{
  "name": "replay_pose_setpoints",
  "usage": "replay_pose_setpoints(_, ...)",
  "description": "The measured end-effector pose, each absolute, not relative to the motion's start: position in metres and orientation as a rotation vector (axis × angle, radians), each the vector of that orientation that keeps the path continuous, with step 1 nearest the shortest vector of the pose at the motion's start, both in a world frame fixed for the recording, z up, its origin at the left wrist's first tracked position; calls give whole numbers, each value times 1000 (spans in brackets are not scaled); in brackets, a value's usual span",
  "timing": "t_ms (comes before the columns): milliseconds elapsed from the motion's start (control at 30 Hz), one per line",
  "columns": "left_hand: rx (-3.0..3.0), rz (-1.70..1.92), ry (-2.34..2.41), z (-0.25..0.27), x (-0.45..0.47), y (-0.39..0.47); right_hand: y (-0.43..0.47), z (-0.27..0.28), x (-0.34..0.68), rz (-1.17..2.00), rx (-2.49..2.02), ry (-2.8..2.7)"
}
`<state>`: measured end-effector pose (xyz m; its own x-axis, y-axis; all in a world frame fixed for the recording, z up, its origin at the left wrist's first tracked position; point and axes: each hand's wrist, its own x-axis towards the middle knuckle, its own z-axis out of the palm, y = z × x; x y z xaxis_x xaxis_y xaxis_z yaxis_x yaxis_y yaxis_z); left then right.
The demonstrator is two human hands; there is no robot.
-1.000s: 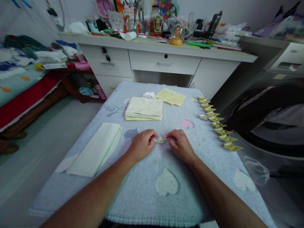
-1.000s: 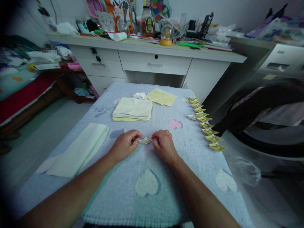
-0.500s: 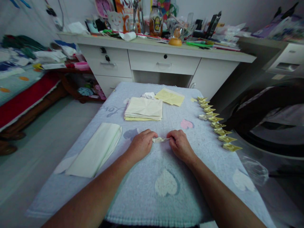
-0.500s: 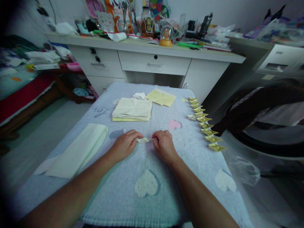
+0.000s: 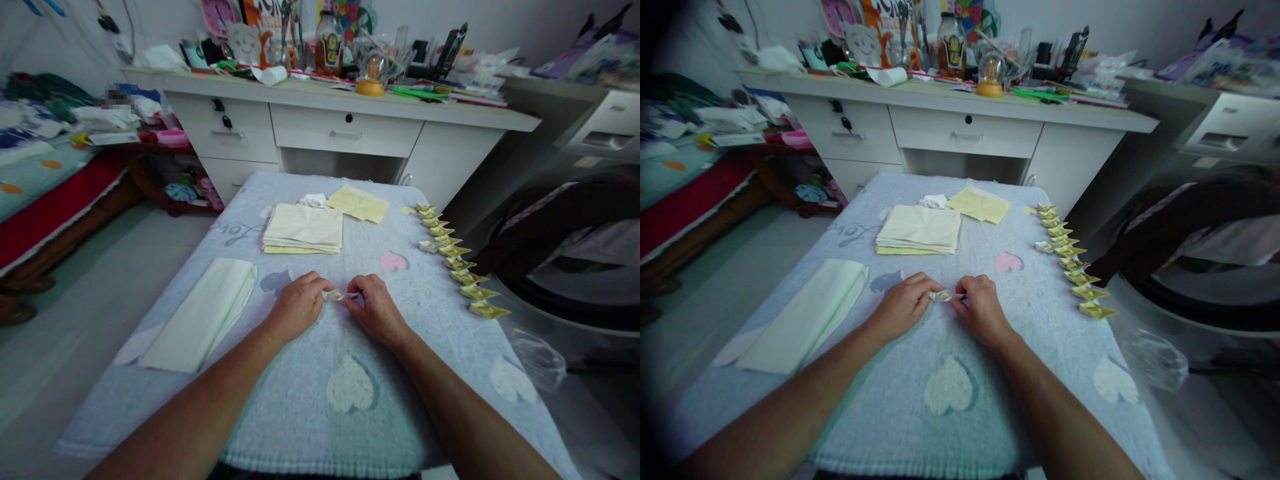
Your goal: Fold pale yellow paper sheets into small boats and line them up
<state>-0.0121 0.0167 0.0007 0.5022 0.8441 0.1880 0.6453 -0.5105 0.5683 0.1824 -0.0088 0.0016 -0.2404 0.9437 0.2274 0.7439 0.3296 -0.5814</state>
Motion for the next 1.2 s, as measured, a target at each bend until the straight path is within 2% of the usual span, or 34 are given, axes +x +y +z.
replay_pose_setpoints(267, 2278, 814, 1099, 11, -9, 12, -10, 5, 186, 581, -1327, -1978)
replay_pose_setpoints(467, 2176, 749, 1075, 11, -10, 12, -14, 8, 186, 654, -1218, -1955)
replay_pose_setpoints(767, 2057, 840, 1100, 15, -8, 10, -13, 11, 185, 695, -1159, -1997)
replay_pose_setpoints(1200, 1909, 827, 1065, 15, -2, 8, -14, 14, 184, 724, -1196, -1953)
